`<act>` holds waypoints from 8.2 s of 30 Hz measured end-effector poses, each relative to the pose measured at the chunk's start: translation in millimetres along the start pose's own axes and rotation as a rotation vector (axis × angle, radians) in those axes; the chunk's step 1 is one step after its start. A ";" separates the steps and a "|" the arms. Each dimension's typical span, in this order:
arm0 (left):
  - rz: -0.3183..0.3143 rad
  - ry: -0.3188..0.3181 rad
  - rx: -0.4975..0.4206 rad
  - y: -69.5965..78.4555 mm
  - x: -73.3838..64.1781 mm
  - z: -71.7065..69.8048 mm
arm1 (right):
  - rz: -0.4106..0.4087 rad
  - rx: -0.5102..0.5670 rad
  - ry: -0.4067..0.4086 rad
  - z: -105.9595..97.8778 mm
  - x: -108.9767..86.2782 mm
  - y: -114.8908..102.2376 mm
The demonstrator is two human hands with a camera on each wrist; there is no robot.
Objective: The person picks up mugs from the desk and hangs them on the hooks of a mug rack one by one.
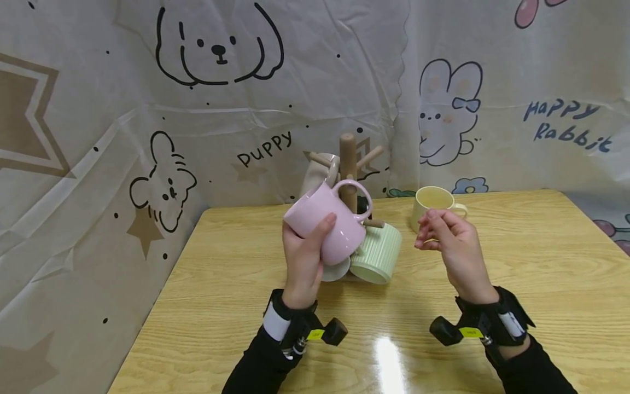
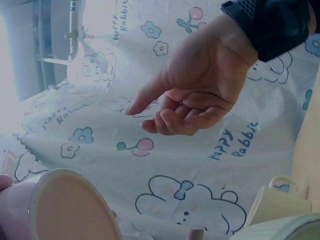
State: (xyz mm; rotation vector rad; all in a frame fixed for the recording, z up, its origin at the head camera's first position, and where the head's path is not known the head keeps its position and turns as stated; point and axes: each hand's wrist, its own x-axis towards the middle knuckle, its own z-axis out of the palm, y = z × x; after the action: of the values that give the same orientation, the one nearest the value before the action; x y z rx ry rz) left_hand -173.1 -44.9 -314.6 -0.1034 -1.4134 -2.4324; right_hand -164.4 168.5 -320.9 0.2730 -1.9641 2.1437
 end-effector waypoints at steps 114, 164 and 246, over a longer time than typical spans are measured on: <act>0.303 -0.440 1.641 80.0 12.9 -101.7 | 0.080 -0.209 -0.286 31.7 130.8 17.3; 0.233 -0.464 1.704 73.5 17.6 -99.1 | -0.448 -0.203 0.073 52.0 108.3 18.5; 0.210 -0.492 1.729 69.4 15.8 -98.4 | -0.354 -0.678 0.453 -46.5 50.5 36.9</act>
State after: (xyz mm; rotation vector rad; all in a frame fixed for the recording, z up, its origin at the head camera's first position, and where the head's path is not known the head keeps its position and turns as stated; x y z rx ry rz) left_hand -156.5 -164.6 -303.1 -0.3783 -2.8917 -0.3900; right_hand -222.8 213.7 -346.0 0.0056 -2.0289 1.1148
